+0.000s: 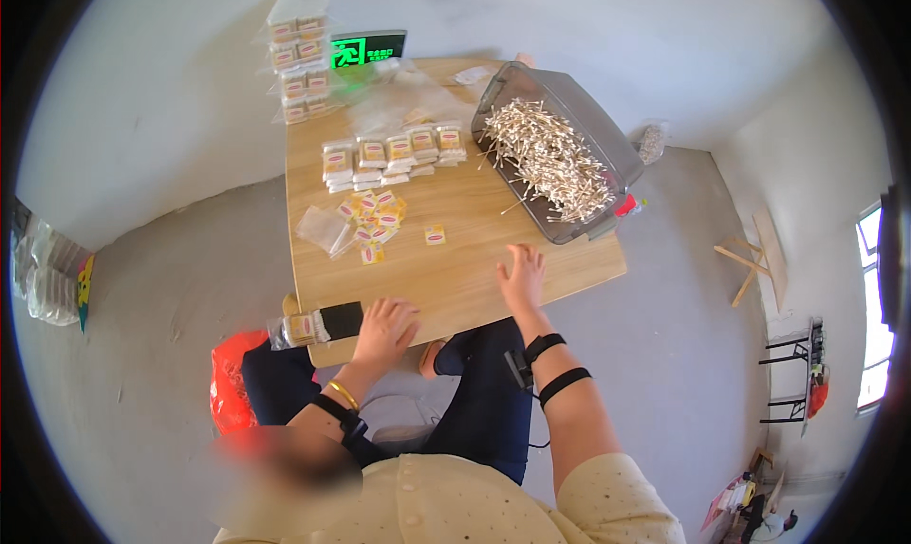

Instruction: Manually sort and package cotton swabs into small plastic bags.

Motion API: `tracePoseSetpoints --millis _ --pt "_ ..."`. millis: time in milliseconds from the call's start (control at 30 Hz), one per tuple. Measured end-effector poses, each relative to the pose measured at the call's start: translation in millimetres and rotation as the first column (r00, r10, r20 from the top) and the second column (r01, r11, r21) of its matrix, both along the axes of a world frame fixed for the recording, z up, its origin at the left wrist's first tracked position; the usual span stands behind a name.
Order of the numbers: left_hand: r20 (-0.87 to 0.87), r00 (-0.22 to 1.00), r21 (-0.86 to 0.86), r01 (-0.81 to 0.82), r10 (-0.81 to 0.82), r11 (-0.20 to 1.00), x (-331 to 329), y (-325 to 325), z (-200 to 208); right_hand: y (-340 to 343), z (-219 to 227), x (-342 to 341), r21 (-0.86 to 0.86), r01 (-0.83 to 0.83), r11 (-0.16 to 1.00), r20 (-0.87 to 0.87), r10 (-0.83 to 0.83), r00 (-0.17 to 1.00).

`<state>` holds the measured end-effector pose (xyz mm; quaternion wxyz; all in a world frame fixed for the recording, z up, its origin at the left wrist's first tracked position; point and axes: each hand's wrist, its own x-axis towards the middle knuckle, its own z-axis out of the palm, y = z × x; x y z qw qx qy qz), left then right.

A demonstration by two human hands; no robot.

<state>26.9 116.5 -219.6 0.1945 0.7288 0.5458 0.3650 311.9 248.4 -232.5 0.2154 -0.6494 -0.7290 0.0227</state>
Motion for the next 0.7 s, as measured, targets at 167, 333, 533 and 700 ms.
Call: tracePoseSetpoints --millis 167,333,533,700 --pt "-0.334 0.936 -0.063 0.096 -0.111 0.993 17.8 10.7 -24.1 62.9 27.0 36.7 0.065 0.085 0.994 0.002 -0.085 0.996" --pt "-0.354 0.929 -0.071 0.085 -0.104 0.994 19.7 12.4 -19.8 159.0 31.4 33.2 -0.122 -0.099 0.988 -0.454 0.033 0.891" --pt "-0.387 0.918 -0.070 0.064 -0.086 0.995 16.8 9.2 -19.0 245.3 54.2 -20.4 -0.342 -0.160 0.926 -0.707 -0.142 0.693" --pt "-0.385 0.918 -0.064 0.073 -0.092 0.995 22.9 13.3 -21.9 287.2 40.9 -20.5 -0.440 -0.080 0.895 -0.694 -0.282 0.663"
